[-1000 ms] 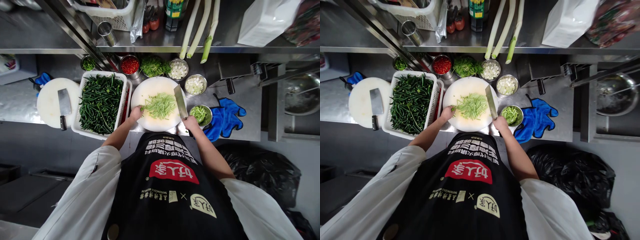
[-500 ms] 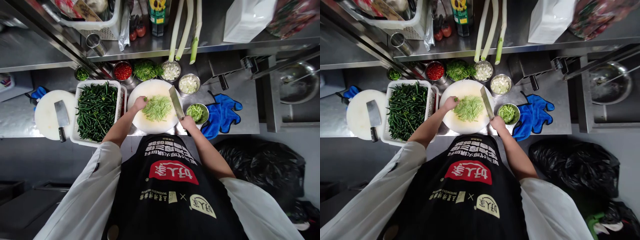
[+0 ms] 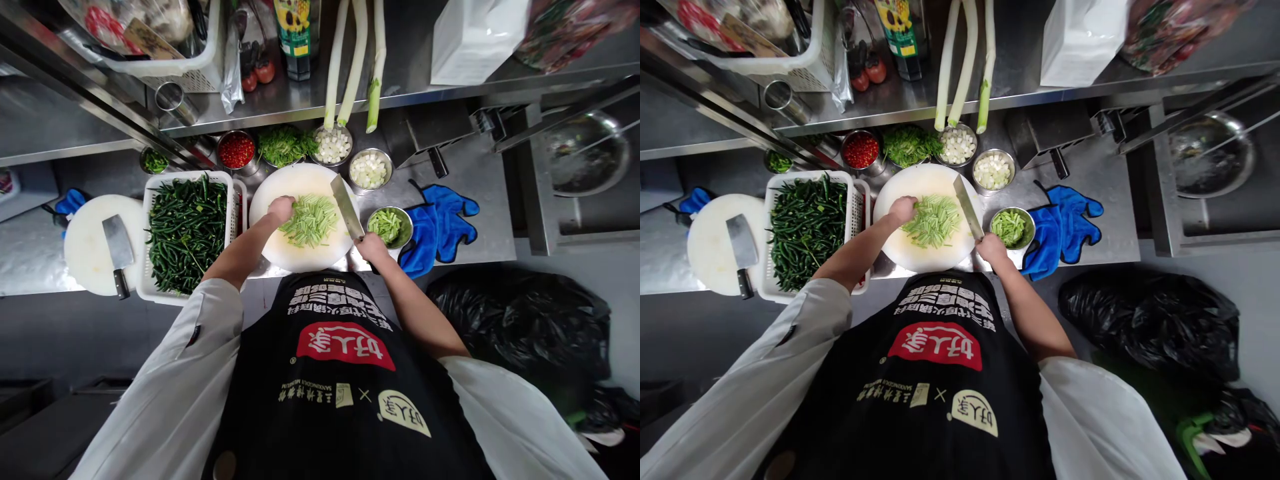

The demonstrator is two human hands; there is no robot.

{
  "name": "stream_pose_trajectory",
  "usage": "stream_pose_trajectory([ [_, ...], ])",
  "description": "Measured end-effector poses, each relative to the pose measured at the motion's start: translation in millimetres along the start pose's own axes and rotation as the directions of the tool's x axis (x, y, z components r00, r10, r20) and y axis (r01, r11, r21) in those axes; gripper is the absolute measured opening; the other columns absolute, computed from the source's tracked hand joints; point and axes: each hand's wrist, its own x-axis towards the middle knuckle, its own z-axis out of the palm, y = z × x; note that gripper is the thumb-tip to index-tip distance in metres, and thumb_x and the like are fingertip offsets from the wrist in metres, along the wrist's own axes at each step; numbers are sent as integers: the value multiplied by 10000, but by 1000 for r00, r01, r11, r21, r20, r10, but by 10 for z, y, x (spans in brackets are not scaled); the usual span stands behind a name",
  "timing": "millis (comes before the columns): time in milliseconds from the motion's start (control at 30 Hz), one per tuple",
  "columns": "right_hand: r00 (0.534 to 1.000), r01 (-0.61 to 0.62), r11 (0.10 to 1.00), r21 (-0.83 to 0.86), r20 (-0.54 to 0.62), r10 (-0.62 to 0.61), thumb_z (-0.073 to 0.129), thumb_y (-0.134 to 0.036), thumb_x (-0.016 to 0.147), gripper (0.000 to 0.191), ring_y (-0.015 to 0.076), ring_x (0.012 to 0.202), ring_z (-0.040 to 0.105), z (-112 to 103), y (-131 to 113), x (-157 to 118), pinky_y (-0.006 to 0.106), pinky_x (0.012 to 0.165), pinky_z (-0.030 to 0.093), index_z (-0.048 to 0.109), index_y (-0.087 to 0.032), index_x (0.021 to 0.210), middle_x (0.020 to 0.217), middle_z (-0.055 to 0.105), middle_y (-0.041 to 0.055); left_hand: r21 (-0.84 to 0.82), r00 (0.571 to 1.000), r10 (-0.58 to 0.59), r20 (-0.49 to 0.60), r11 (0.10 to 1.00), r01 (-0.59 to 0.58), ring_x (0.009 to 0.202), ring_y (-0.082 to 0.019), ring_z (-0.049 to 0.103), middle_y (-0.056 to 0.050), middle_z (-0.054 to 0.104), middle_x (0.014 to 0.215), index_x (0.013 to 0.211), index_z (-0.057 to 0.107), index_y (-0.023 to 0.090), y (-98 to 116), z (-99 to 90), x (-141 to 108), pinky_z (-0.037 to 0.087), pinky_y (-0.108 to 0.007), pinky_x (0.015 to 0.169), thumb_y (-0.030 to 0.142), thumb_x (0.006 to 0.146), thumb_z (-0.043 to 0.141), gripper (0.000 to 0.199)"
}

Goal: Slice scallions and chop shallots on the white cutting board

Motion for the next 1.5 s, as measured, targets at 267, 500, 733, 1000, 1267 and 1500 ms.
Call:
stream_pose_trajectory([
  [267, 1000, -12, 998, 65, 17, 10, 598, -299, 1051, 336, 263, 817, 801, 9, 34, 2, 278, 784, 562, 766, -34, 1170, 826, 792, 194, -859, 969, -247, 10, 493, 135, 611, -156, 582, -75, 705, 758, 845, 696, 157, -279, -147, -238, 428, -258, 561, 202, 776, 757, 103],
  [500, 998, 45, 998, 52, -50, -42, 615, -268, 1031, 288, 263, 876, 804, 71, 91, 10, 259, 771, 545, 781, -56, 1134, 960, 815, 216, -980, 937, -323, 131, -188, 72, 474, -51, 389, 37, 575, 681, 781, 488, 211, -244, -223, -676, 258, -175, 445, 138, 654, 682, 243],
  [733, 996, 67, 995, 76, -72, -61, 592, -247, 1056, 274, 256, 1079, 773, 70, -79, -188, 235, 849, 512, 778, -105, 1198, 1209, 806, 195, -913, 949, -148, 278, -349, 213, 395, -36, 331, 83, 493, 633, 775, 524, 212, 131, -73, -1081, 298, -171, 401, 110, 629, 669, 229],
  [1000, 990, 103, 967, 235, -120, -76, 547, -334, 1066, 333, 277, 1092, 755, 170, 88, -621, 307, 907, 525, 740, -164, 1278, 1232, 801, 153, -882, 904, 158, 398, -204, 425, 420, -57, 380, 51, 499, 656, 687, 502, 208, 834, -29, -910, 390, -194, 394, 252, 701, 774, 276],
  [1267, 904, 391, 920, -26, -180, -389, 459, -284, 1082, 452, 311, 1089, 748, 113, -109, -305, 394, 937, 544, 518, -127, 1501, 1269, 761, 195, -869, 902, 80, 424, -244, 430, 404, -39, 337, 69, 460, 637, 685, 448, 204, 1386, 272, -1420, 350, -165, 374, 210, 743, 781, 339],
  [1500, 698, 689, 693, -213, -60, -713, 539, -93, 1035, 404, 264, 1231, 676, -75, -541, 361, 327, 1016, 494, 529, -85, 1439, 1422, 692, 170, -884, 899, -156, 410, -311, 349, 397, -51, 373, 68, 456, 603, 669, 410, 203, 1679, 642, -2090, 358, -167, 365, 241, 740, 788, 386],
])
